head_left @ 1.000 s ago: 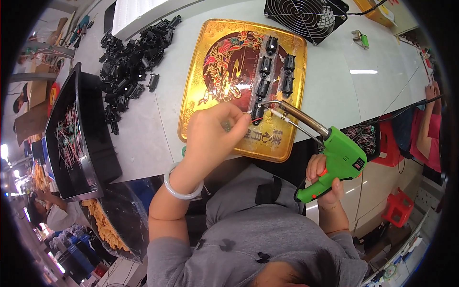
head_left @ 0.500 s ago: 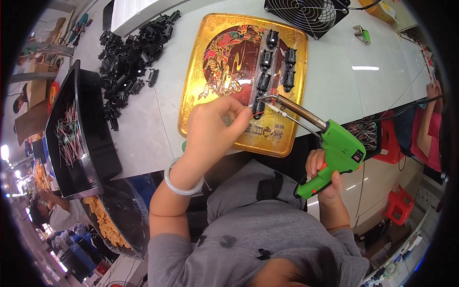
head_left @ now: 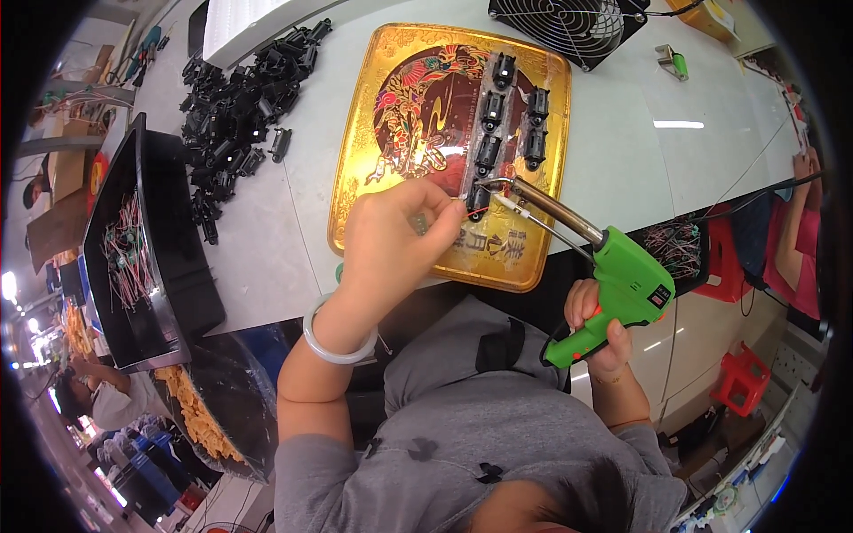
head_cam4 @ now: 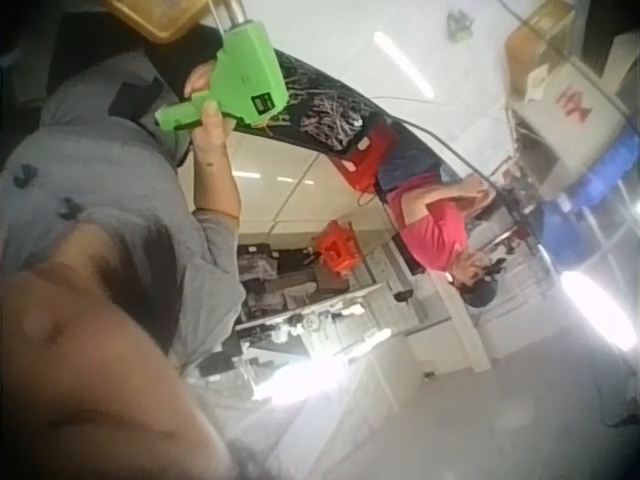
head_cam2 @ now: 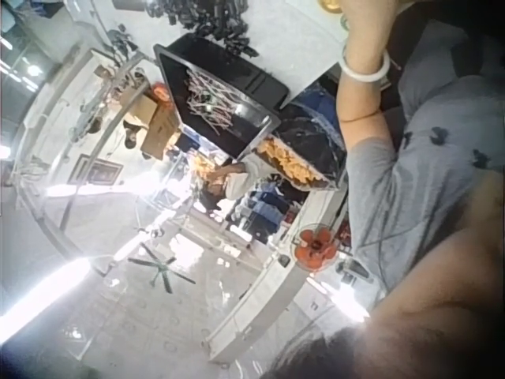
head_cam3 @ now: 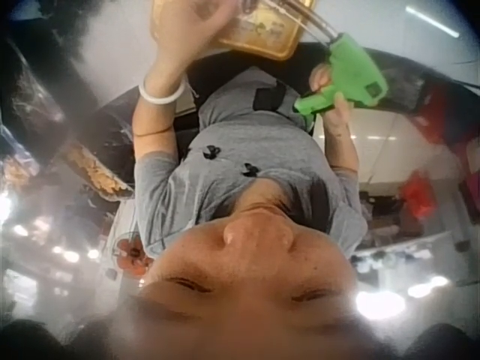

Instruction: The person solders wires to small green circuit boards using a handheld soldering gun.

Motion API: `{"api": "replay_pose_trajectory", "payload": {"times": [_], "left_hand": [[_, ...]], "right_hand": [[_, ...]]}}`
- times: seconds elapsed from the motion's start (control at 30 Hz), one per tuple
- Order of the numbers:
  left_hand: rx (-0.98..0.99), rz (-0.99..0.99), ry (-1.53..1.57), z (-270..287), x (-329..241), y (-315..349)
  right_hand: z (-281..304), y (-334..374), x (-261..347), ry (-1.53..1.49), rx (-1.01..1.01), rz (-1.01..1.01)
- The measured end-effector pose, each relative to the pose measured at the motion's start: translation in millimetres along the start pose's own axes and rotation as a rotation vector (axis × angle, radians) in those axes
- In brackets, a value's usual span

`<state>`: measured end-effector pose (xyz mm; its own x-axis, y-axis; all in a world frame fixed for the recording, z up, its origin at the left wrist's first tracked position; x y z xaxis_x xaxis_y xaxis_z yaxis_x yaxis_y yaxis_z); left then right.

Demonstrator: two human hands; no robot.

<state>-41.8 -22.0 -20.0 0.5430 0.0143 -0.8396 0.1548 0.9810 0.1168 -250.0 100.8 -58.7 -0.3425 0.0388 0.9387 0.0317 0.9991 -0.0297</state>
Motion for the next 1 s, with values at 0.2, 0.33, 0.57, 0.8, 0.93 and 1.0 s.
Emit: {"api": "replay_pose_trajectory", "payload": {"times": [0.2,0.33,0.57,0.8,0.93,1.0], "left_hand": [[0.007,-0.004,0.037,0.3,0.9,-0.3],[0.002,-0.017,0.044,0.2,0.6,0.1],[0.043,0.046,0.073,-1.6,1.3,0.6],[0.036,0.05,0.04,-0.6,0.7,1.2],[0.036,0.054,0.025,-1.4,1.0,0.8],[0.032,0.06,0.036,-1.2,0.8,0.8]], "right_hand": [[1.4,1.4,-0.7,0.028,0.015,0.009],[3.1,2.4,0.7,0.05,0.012,0.015],[4.3,0.4,4.7,0.053,-0.021,-0.036],[4.5,0.0,5.8,0.053,-0.006,-0.016],[3.9,-0.8,7.5,0.058,-0.007,-0.027],[3.6,-0.8,8.5,0.023,-0.012,-0.04]]}}
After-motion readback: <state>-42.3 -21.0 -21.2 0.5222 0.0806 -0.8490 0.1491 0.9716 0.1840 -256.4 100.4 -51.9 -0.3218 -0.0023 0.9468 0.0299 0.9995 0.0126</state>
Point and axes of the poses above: each hand's wrist, its own y-axis away from the middle knuckle, its own z-axis out of the back of the hand, x = y × z, the point moved 7 cm from there along -y, towards the middle knuckle, and after that the axes turned 6 degrees about z, right-handed, at the moved point
